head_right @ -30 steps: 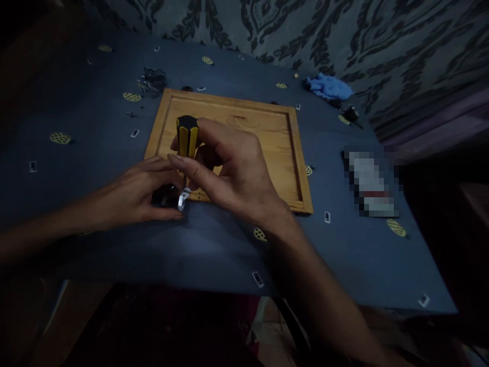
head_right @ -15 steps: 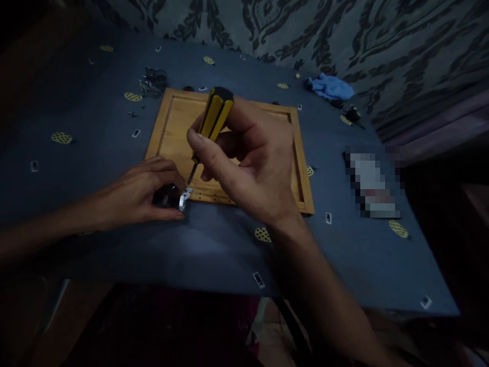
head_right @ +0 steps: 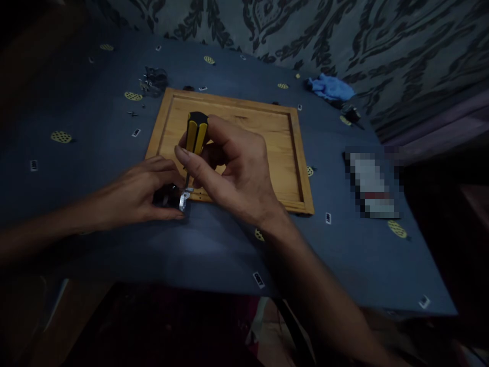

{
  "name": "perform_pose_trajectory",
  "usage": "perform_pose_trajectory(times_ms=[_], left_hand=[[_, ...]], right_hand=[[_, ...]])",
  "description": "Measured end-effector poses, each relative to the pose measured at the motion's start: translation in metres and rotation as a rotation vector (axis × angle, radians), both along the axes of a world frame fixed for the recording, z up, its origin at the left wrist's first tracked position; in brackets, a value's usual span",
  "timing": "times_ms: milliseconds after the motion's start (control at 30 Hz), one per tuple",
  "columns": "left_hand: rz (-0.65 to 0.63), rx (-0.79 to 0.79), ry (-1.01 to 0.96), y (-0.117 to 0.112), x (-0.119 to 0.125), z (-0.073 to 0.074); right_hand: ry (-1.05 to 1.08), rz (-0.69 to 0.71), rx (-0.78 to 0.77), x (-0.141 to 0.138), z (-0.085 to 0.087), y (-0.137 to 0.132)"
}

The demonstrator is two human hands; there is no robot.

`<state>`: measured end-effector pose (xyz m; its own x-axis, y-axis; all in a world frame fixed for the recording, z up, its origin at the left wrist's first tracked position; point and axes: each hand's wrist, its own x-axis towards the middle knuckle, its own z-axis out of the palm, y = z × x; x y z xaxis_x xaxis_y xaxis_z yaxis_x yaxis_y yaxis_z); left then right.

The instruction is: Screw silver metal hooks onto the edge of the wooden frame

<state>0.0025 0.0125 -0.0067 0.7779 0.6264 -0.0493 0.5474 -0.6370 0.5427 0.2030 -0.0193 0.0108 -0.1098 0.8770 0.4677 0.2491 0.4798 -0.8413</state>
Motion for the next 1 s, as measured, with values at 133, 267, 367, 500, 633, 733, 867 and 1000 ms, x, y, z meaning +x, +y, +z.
perform_pose_trajectory(times_ms=[133, 267, 367, 500, 633, 733, 867, 1000], left_hand=[[0.005, -0.005, 0.006, -0.0004, 0.0001, 0.0012], [0.008, -0.013, 0.017, -0.0007, 0.0002, 0.0028], [0.000, -0.001, 0.016, -0.0004, 0.0000, 0.0025], [0.000, 0.005, 0.004, -0.0001, -0.0004, 0.0012], [0.010, 0.004, 0.008, -0.0008, 0.0000, 0.0015], [0.005, -0.005, 0.017, -0.0011, 0.0003, 0.0016], [0.012, -0.006, 0.016, -0.0007, 0.0000, 0.0008], [0.006, -0.017, 0.012, -0.0009, -0.0005, 0.0012]], right_hand=[[-0.041, -0.011, 0.004, 0.0002, 0.0020, -0.0008], [-0.075, 0.019, -0.023, 0.0018, 0.0067, -0.0033], [-0.092, 0.022, -0.026, 0.0027, 0.0061, -0.0029], [-0.102, -0.001, -0.016, 0.0022, 0.0009, 0.0006], [-0.121, -0.023, 0.009, 0.0001, -0.0010, 0.0026], [-0.102, 0.023, 0.007, -0.0001, 0.0013, 0.0023], [-0.071, 0.104, -0.055, 0.0036, 0.0060, 0.0020], [-0.067, 0.176, -0.055, 0.0077, 0.0078, 0.0028]])
